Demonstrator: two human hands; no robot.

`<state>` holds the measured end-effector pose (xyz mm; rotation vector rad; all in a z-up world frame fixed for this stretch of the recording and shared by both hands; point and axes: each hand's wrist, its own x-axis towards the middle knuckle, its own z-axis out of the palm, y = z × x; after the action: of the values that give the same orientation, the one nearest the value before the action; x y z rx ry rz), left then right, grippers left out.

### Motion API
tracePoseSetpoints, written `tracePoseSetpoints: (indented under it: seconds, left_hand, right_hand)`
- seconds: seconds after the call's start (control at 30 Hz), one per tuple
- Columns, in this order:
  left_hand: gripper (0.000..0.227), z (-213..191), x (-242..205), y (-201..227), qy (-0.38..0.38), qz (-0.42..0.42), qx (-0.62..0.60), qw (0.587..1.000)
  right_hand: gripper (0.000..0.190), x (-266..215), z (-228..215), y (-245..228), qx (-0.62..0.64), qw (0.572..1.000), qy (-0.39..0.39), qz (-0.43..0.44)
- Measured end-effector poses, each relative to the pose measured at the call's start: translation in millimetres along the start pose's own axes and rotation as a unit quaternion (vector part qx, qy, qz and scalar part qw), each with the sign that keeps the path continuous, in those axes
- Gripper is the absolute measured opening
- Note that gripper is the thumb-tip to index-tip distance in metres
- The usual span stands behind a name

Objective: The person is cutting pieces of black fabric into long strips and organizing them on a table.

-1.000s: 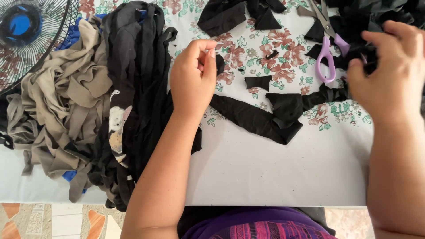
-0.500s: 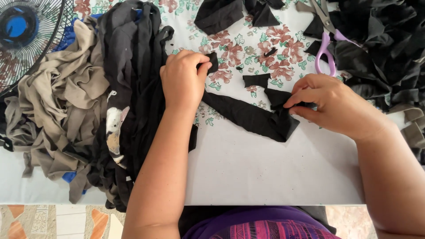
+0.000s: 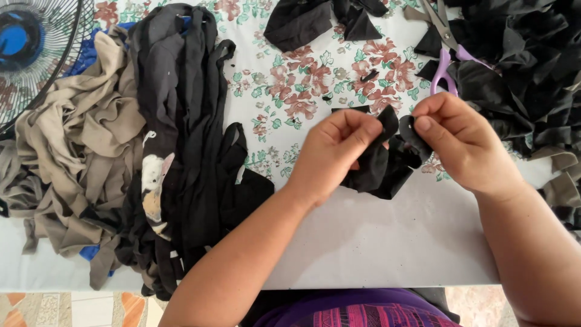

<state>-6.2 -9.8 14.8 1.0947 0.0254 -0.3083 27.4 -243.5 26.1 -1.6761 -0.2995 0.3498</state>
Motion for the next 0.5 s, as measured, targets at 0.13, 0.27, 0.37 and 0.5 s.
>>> tracePoseSetpoints:
  seconds: [0.13, 0.27, 0.37, 0.5]
  left_hand:
    - [0.024, -3, 3, -24, -0.007, -0.033, -0.006, 0.999]
    - [0.029, -1, 3, -28, -0.016, -0.07, -0.042, 0.997]
    - [0.038, 3, 1, -13, -0.039, -0.111, -0.082, 0.99]
    - [0.052, -6, -1, -14, -0.078, -0.071, -0.057, 0.993]
  right_hand:
    - [0.012, 1, 0, -3, 0.066, 0.997, -0.03, 0.037]
    - [0.028, 1, 0, -8, 0.028, 0.996, -0.069, 0.05]
    - [0.033, 2, 2, -4, -0.018, 0.995, -0.076, 0.058]
    - [0.016, 1, 0, -2, -0.057, 0.997, 0.003, 0.047]
